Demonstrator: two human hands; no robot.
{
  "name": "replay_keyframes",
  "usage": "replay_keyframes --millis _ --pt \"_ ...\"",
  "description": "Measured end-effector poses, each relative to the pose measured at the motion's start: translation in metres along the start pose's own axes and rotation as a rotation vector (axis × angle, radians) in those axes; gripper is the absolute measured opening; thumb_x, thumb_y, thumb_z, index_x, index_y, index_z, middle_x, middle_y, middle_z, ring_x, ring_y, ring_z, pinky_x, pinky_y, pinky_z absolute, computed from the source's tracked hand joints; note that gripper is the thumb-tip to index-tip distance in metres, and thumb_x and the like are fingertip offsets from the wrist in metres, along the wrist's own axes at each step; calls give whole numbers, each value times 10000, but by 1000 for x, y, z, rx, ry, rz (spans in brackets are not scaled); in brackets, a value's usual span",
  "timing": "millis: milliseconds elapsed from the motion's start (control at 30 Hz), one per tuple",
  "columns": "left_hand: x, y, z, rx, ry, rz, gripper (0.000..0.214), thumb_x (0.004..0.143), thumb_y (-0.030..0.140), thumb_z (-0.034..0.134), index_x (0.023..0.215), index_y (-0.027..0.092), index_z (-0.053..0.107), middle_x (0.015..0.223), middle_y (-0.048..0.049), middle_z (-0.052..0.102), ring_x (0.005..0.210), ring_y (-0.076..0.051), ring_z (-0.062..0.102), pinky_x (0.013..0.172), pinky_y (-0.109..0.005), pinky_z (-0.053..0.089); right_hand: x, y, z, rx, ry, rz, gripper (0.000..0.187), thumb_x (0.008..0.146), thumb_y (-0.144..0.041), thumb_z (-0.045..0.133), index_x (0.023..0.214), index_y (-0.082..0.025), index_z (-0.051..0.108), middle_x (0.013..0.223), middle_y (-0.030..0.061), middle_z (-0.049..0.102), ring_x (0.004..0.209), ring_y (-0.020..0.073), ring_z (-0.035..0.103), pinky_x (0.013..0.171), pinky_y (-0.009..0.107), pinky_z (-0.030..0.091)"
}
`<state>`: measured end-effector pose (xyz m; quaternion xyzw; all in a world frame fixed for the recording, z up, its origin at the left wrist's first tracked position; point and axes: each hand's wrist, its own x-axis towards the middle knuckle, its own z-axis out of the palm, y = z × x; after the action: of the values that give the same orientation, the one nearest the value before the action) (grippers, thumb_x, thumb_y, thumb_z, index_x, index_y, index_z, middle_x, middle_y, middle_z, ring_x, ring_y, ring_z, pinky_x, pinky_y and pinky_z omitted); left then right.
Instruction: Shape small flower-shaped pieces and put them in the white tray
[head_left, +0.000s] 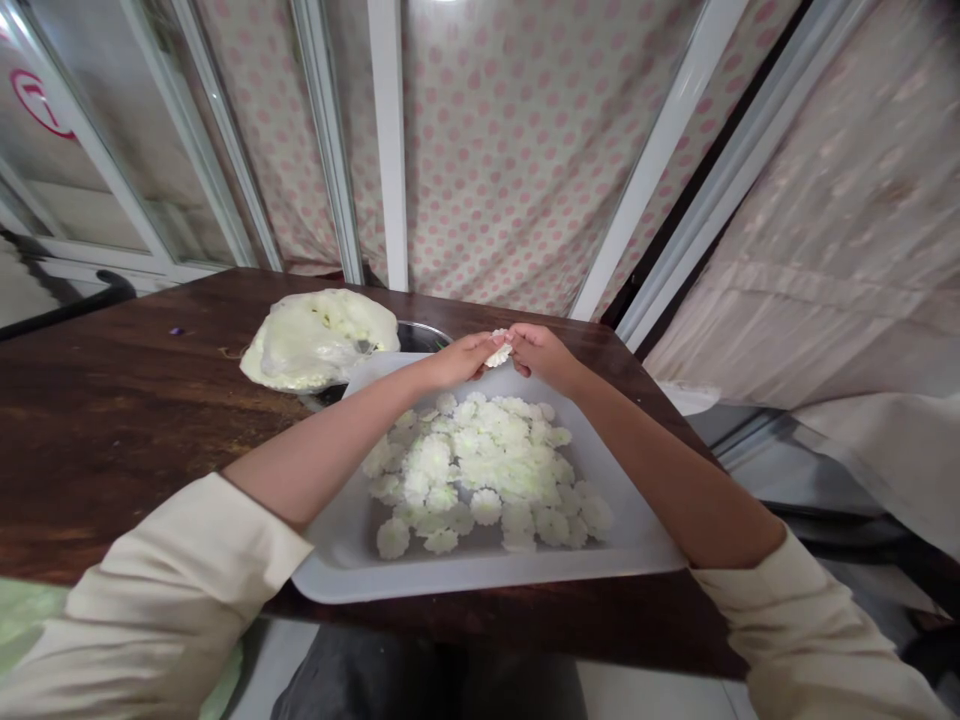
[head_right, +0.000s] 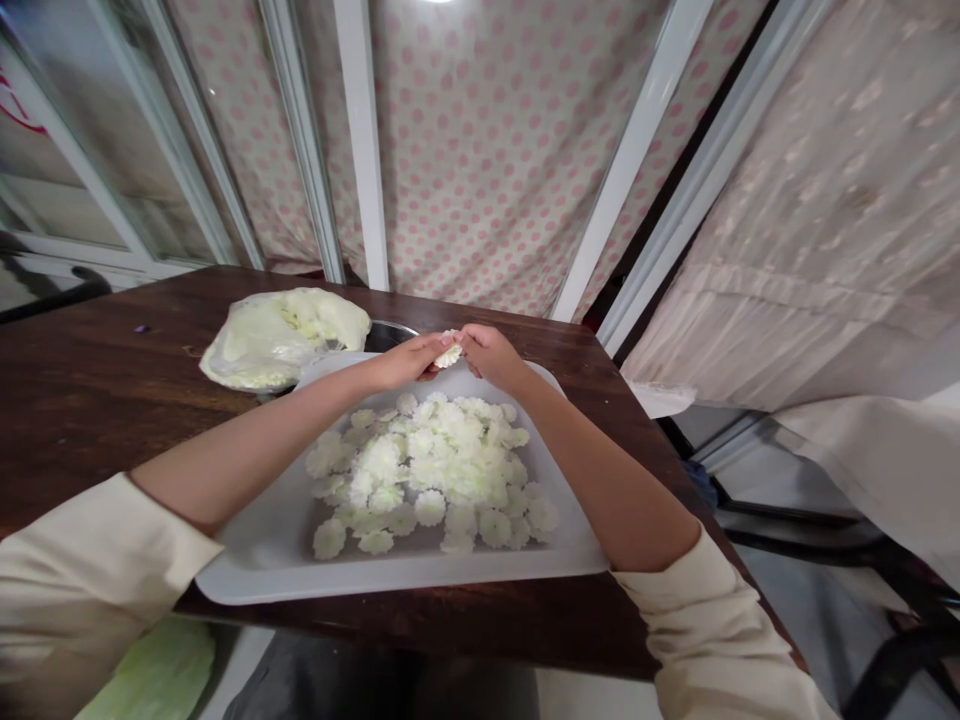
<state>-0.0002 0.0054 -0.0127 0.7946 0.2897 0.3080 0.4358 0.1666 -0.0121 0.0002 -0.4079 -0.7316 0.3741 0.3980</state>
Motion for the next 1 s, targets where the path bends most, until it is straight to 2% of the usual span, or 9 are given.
replay_keyframes --millis 233,333,400,500,567,667,767,867,1000 --pt "-1 1 -3 -1 32 5 430 843 565 338 675 175 408 554 28 379 491 -79 334 477 -213 297 -1 -8 -3 -5 196 93 307 895 -231 430 596 -185 378 411 -70 356 344 56 344 386 192 288" --pt "-2 5 -4 -3 73 3 364 848 494 359 676 176 398 589 28 375 521 -80 340 496 -207 310 -3 -13 -8 -48 105 198 348 891 -207 419 546 -179 384 376 -55 343 340 70 365 397 205 304" --pt "-3 7 -5 19 90 10 369 850 480 359 655 169 404 594 26 375 532 -80 338 500 -208 304 -5 -15 -9 -61 7 227 418 931 -289 339 534 -176 407 350 -51 300 336 86 384 413 219 326" --pt "-3 8 -6 57 107 23 400 848 480 368 621 157 428 579 21 385 531 -79 331 494 -213 283 -8 -16 -5 -90 4 159 466 939 -445 264 612 -172 454 370 -53 314 349 93 398 424 223 335" --pt "-4 10 -6 65 99 27 402 849 470 379 622 149 462 567 18 400 529 -80 331 493 -216 277 -9 -14 -1 -139 25 96 396 897 -491 372 676 -175 462 422 -48 392 385 88 412 429 216 331" --pt "-5 11 -5 60 72 38 392 850 456 396 654 140 522 541 16 421 526 -86 348 504 -221 286 -7 -10 3 -163 -8 -5 305 806 -453 556 712 -181 455 480 -54 444 435 81 421 445 206 336" --pt "-5 10 -4 55 45 88 462 861 501 366 626 140 533 500 12 412 526 -97 376 516 -229 300 -5 -8 5 -86 -48 -76 258 799 -392 559 700 -187 437 489 -59 447 444 80 415 465 212 356" --pt "-5 9 -5 51 41 129 527 870 555 299 586 150 481 492 14 384 512 -92 363 510 -229 301 -4 -6 4 -31 -8 -55 232 817 -312 505 647 -190 406 470 -53 445 424 77 403 459 214 347" --pt "-6 12 -8 59 126 150 450 863 543 343 625 166 404 551 29 372 525 -79 341 514 -214 305 -2 -3 -3 -52 49 53 242 802 -224 446 568 -184 398 397 -45 401 387 81 380 443 219 322"
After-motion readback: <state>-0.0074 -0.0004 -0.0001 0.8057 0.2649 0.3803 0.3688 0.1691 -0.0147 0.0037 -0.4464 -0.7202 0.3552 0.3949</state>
